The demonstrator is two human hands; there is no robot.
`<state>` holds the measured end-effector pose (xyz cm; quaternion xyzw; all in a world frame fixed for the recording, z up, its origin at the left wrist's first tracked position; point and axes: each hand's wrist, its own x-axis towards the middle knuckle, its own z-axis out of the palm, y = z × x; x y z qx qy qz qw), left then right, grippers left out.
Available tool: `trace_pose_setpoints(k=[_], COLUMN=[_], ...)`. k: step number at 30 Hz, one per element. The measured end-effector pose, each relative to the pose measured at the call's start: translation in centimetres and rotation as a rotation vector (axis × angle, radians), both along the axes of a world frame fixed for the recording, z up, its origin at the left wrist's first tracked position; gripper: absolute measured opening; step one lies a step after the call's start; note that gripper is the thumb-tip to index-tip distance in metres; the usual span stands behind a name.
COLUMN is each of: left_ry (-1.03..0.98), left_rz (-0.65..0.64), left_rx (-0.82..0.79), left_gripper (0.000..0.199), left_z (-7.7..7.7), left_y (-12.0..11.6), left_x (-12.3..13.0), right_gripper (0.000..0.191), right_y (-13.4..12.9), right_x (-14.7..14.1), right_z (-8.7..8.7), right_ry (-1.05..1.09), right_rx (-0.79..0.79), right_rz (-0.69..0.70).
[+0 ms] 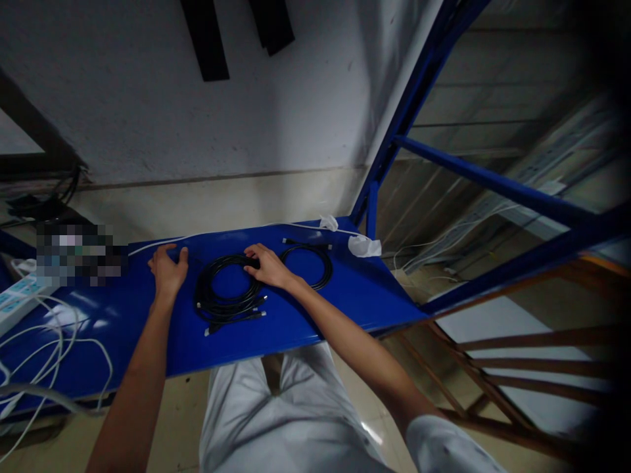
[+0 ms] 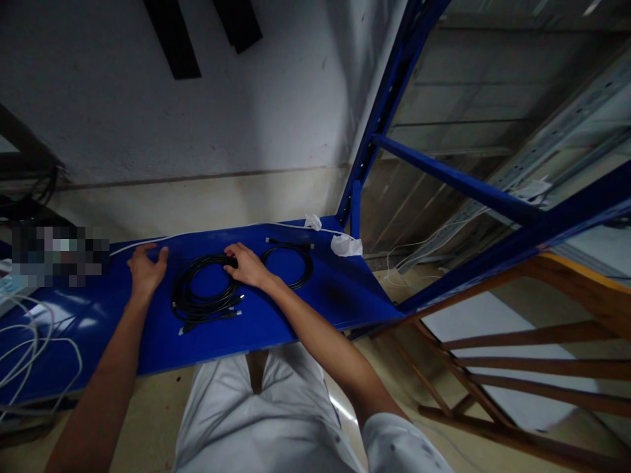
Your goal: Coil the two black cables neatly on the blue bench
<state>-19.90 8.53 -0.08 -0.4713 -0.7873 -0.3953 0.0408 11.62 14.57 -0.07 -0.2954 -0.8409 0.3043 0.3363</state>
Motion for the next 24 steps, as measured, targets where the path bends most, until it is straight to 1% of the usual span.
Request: trace_pose_setpoints(k=[4,9,12,14,17,19,21,22,23,24], left_ry=[0.028,-0.003,-0.022,-0.024,-0.031,-0.039,-0.048,-0.054,-0.064,-0.078], left_rz=[-0.055,-0.128,-0.165,-0.175,-0.180,-0.182,-0.188,-0.194,-0.200,-0.209], left_rx=[-0.006,-0.018,-0.010,-0.001,0.007,0.010,0.015,0.019,0.026,0.036], left_gripper=[0.041,0.039,0.038,0.037,0.035,0.034,0.034,0.034,0.034,0.035], left_z=[-0.3,-0.4,-0.5,-0.5,-0.6,-0.5,-0.4,-0.3,-0.2,-0.2], left_y=[0.4,0.6,0.6,0.7,0.6,0.6,0.5,0.5,0.5,0.5], left_x=[0.3,0.9,1.2,1.4,1.4,1.4,1.4,1.5,1.6,1.8], right_gripper=[0.031,0.022,0.020,0.020,0.021,0.022,0.027,0.032,0.039,0.045], right_y=[-0.1,-0.4,-0.4,-0.1,1.3,2.9,4.9,5.8,6.7,7.5], right_x=[0.0,-0.1,-0.1,0.6,3.2,6.1,9.6,11.4,13.1,14.5], right_z=[0.2,0.5,1.1,1.8,3.1,3.7,4.0,3.9,3.7,3.5], right_ry=[0.021,0.014,0.039,0.053,0.057,0.035,-0.045,-0.111,-0.190,-0.270], right_rx=[0.006,0.023,0.039,0.076,0.156,0.209,0.255,0.264,0.257,0.231], right_rz=[-0.015,-0.018,-0.042,-0.080,-0.178,-0.272,-0.357,-0.375,-0.354,-0.302])
